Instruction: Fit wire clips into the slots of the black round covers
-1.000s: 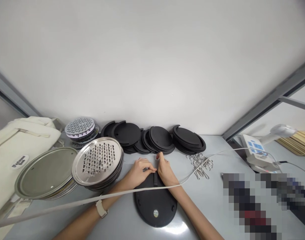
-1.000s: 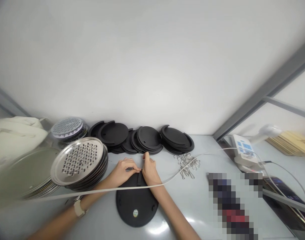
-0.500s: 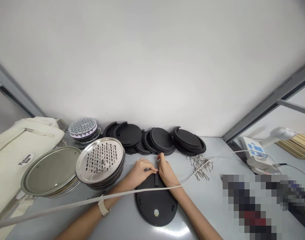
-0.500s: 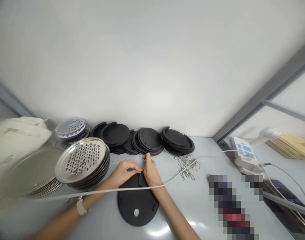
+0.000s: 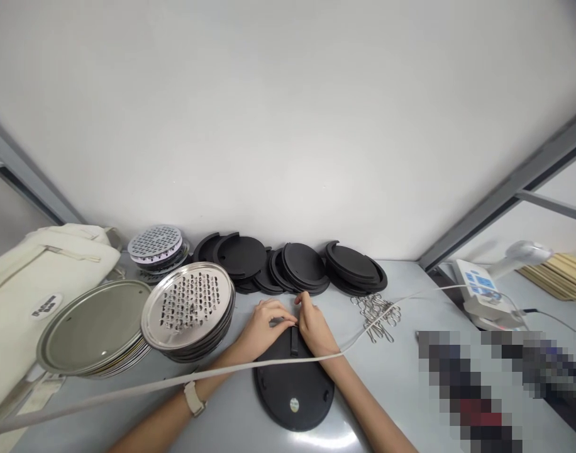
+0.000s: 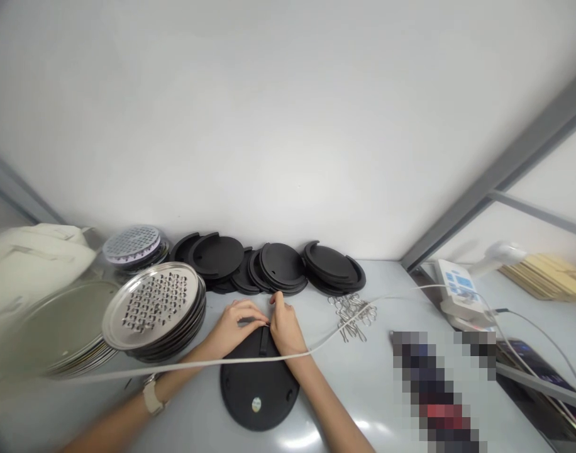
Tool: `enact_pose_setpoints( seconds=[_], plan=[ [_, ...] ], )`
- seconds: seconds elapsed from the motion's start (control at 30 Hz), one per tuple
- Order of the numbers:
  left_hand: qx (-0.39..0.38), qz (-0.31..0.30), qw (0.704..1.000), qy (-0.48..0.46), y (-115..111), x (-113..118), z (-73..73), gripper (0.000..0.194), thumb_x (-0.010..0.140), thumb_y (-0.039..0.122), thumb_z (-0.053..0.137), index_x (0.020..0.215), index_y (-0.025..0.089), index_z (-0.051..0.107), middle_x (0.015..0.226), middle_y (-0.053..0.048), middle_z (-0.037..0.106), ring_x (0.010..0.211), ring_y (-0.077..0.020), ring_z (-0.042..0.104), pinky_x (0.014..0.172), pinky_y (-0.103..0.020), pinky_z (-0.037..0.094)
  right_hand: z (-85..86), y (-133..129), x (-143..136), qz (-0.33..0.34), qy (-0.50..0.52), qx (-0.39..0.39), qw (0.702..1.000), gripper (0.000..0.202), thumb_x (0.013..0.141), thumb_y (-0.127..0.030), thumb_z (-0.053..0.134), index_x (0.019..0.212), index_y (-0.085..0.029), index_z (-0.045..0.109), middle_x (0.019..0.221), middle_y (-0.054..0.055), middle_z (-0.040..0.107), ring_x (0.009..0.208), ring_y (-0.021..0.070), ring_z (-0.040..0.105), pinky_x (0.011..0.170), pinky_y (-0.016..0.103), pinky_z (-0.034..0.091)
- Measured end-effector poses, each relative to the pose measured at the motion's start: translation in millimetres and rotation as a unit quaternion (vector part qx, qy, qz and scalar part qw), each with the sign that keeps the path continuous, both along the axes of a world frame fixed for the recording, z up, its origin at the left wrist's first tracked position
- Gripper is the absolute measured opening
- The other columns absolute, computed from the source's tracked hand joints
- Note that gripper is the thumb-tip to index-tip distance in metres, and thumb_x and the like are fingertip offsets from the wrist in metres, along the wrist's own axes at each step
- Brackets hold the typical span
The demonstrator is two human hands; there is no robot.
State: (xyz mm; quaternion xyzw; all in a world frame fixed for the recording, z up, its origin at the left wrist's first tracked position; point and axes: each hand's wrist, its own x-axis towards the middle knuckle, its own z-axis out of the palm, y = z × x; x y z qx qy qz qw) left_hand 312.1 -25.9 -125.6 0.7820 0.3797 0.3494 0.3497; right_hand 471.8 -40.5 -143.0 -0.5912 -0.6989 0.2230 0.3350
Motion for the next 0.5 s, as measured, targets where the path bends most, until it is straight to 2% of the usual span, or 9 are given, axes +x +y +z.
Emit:
enact_pose_setpoints(
  seconds=[0.17,0.3,0.5],
  plan=[
    [-0.009,-0.01,1.0,-0.022,-0.1,0.0,-0.5,0.011,0.082,0.021,0.063,0.086,0.022,0.074,0.085,-0.002,0.07,0.084,-0.0161,0.061,0.081,-0.027,0.045,-0.1,0.2,0.1,-0.004,-0.012,-0.001,1.0,0.023,0.074,-0.008,0.033,0.094,-0.017,0.04,0.052,-0.007,0.036,0.048,0.0158,0.042,0.051,0.024,0.031],
    [-0.016,-0.027,0.999,-0.035,-0.5,-1.5,2.9,0.014,0.084,0.019,0.06,0.088,0.021,0.073,0.088,-0.003,0.07,0.086,-0.016,0.062,0.079,-0.026,0.046,-1.3,0.2,0.1,-0.007,-0.018,0.009,1.0,0.025,0.072,-0.007,0.034,0.094,-0.017,0.041,0.053,-0.006,0.038,0.048,0.0156,0.042,0.051,0.024,0.031],
    [-0.073,-0.019,0.997,-0.031,-1.4,-0.5,10.4,0.012,0.079,0.013,0.061,0.085,0.016,0.071,0.084,-0.003,0.071,0.076,-0.0142,0.062,0.065,-0.022,0.044,-3.1,-0.3,0.5,-0.007,-0.029,0.018,0.999,0.024,0.071,-0.007,0.034,0.092,-0.018,0.04,0.052,-0.005,0.04,0.048,0.0159,0.043,0.051,0.024,0.031]
  ],
)
